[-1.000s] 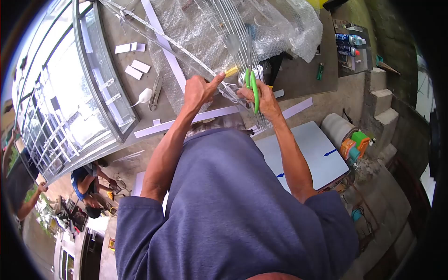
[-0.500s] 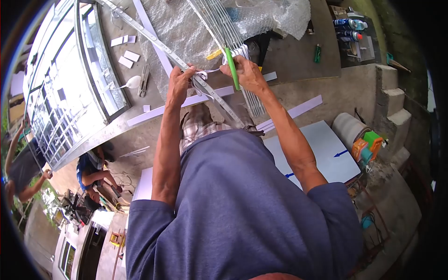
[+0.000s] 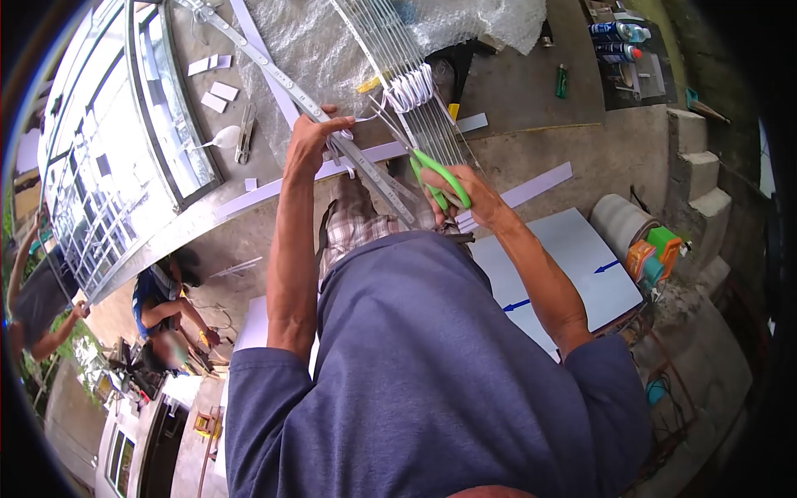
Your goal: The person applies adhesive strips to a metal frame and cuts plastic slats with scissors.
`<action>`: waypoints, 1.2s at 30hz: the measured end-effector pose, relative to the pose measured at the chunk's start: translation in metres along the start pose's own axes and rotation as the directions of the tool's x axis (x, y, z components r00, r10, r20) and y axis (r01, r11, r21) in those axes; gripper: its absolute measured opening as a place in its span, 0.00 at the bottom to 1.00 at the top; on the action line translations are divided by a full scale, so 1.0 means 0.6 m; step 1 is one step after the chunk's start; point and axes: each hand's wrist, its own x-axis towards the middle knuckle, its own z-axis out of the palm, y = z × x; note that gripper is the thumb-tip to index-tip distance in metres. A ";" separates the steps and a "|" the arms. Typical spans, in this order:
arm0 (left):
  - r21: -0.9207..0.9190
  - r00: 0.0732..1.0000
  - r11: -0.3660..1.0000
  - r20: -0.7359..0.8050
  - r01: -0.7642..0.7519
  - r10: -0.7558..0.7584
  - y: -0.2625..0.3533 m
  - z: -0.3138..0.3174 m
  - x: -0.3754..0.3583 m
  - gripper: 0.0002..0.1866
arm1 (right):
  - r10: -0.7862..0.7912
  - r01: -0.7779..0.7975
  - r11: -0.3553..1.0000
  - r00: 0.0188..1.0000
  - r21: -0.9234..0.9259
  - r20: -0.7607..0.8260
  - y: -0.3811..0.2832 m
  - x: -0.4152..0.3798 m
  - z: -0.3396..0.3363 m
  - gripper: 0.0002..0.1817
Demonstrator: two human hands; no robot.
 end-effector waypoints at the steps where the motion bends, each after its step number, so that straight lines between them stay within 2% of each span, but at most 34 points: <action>1: -0.018 1.000 1.000 0.007 0.005 -0.005 -0.001 0.000 0.001 0.29 | 0.066 -0.066 0.998 0.998 0.009 0.015 0.013 -0.008 0.001 0.31; 4: -0.043 1.000 0.999 0.015 0.013 -0.013 -0.004 -0.004 0.001 0.33 | 0.130 -0.131 0.991 0.991 0.035 0.006 0.041 -0.012 0.007 0.32; 9: -0.033 1.000 0.999 -0.013 0.009 -0.010 -0.006 0.000 -0.003 0.34 | 0.049 -0.049 0.998 0.999 0.034 0.005 0.046 0.026 0.018 0.34; 18: -0.079 1.000 0.997 -0.001 0.026 -0.026 -0.013 -0.004 -0.002 0.32 | -0.100 0.100 0.995 0.995 0.001 0.018 0.037 0.083 0.032 0.36; 25: -0.224 0.997 0.973 0.063 0.053 -0.039 -0.019 -0.003 -0.002 0.29 | -0.200 0.201 0.979 0.979 -0.032 0.025 0.062 0.090 0.026 0.37; 28: -0.245 0.995 0.968 0.090 0.062 -0.041 -0.013 -0.003 -0.007 0.28 | -0.210 0.212 0.971 0.977 -0.110 0.029 0.052 0.078 0.026 0.40; 36: -0.260 0.993 0.963 0.106 0.070 -0.043 -0.008 0.008 -0.016 0.26 | -0.237 0.240 0.968 0.970 -0.074 0.048 0.072 0.097 0.022 0.46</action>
